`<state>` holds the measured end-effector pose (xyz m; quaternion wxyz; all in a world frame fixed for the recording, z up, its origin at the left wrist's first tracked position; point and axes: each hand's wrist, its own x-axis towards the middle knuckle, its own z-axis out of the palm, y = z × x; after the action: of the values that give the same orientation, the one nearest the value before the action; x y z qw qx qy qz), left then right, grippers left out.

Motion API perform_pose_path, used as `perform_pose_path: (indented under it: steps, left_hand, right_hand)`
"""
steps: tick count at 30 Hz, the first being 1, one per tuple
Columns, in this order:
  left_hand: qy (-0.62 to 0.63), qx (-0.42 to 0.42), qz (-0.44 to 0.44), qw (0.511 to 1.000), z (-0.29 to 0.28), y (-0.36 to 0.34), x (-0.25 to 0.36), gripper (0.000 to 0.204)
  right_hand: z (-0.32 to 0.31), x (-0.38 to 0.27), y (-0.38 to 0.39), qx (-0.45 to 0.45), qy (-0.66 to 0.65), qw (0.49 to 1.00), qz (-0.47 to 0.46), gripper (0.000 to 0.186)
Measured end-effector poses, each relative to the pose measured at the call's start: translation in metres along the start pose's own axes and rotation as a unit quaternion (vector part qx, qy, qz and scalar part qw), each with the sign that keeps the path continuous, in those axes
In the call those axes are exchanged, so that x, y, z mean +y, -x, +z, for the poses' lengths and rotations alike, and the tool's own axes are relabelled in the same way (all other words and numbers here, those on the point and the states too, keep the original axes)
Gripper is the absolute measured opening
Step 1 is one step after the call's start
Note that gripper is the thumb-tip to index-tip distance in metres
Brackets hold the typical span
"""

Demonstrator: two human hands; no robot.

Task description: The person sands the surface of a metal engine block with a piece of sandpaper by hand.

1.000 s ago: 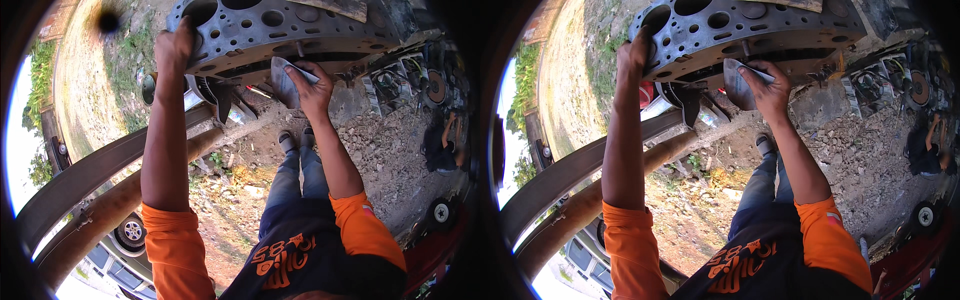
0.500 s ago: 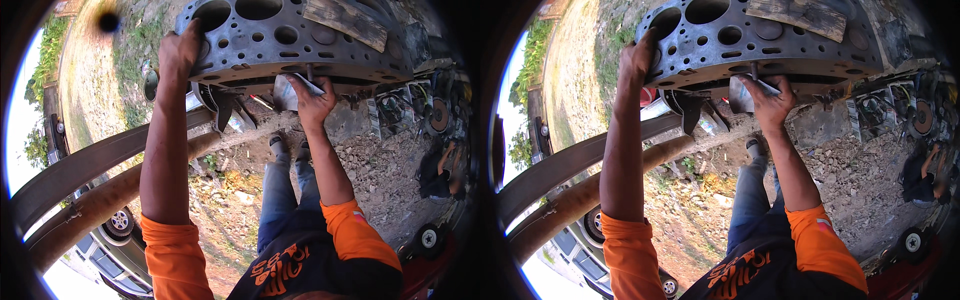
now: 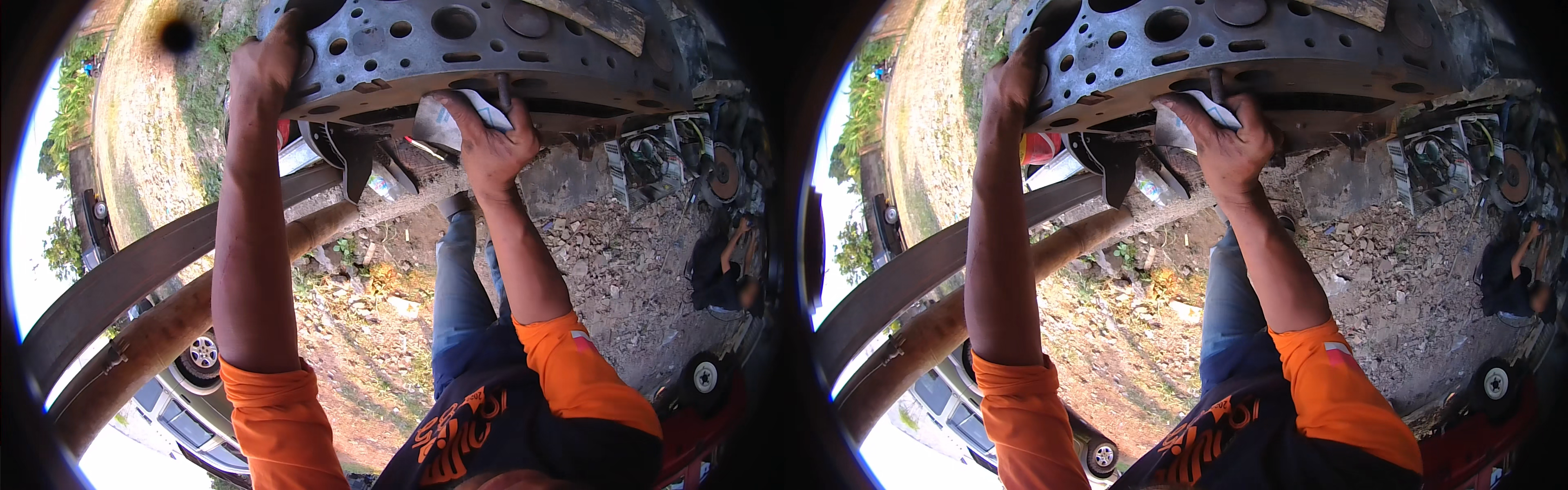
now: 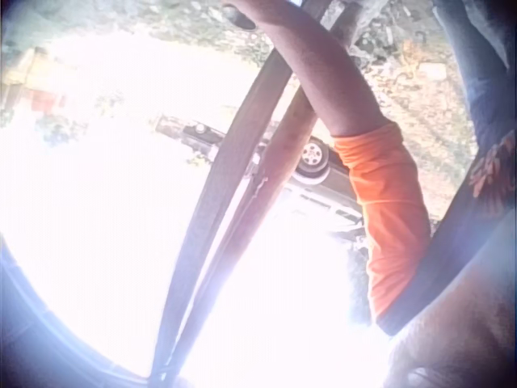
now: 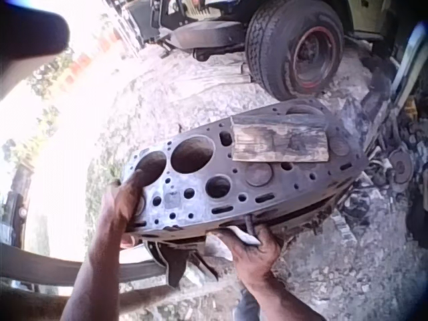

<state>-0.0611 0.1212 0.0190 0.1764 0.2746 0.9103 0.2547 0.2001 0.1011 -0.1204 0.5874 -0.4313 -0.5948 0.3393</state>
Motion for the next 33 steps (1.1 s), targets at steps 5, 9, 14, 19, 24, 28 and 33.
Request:
perform_pose_path:
  steps: [5, 9, 14, 19, 24, 28, 33]
  left_hand:
    - [-0.067, 0.029, -0.005, 0.997, 0.001, -0.004, -0.003, 0.094]
    - [-0.047, 0.010, 0.010, 0.999, -0.005, 0.000, -0.007, 0.092]
    - [-0.017, -0.007, 0.034, 0.999, 0.002, -0.002, 0.005, 0.089]
    - [0.010, -0.029, 0.052, 0.998, 0.000, 0.000, 0.005, 0.086]
    - [0.040, -0.049, 0.063, 0.996, 0.003, 0.005, 0.004, 0.083]
    - [0.065, -0.061, 0.076, 0.993, 0.006, 0.003, 0.009, 0.081]
    - [0.093, -0.086, 0.086, 0.988, 0.007, 0.011, 0.002, 0.078]
  right_hand:
    - [0.007, 0.000, 0.000, 0.061, -0.065, 0.996, -0.005, 0.024]
    - [0.008, -0.008, -0.005, 0.038, -0.049, 0.998, 0.000, 0.021]
    - [0.005, -0.005, 0.002, 0.039, -0.096, 0.994, 0.034, 0.018]
    - [0.007, -0.002, 0.004, 0.019, -0.115, 0.991, 0.067, 0.016]
    - [0.008, -0.015, -0.002, 0.007, -0.095, 0.995, 0.032, 0.014]
    - [0.009, -0.003, 0.001, 0.032, -0.198, 0.978, 0.066, 0.014]
    - [0.013, -0.016, -0.004, 0.020, -0.118, 0.992, 0.025, 0.013]
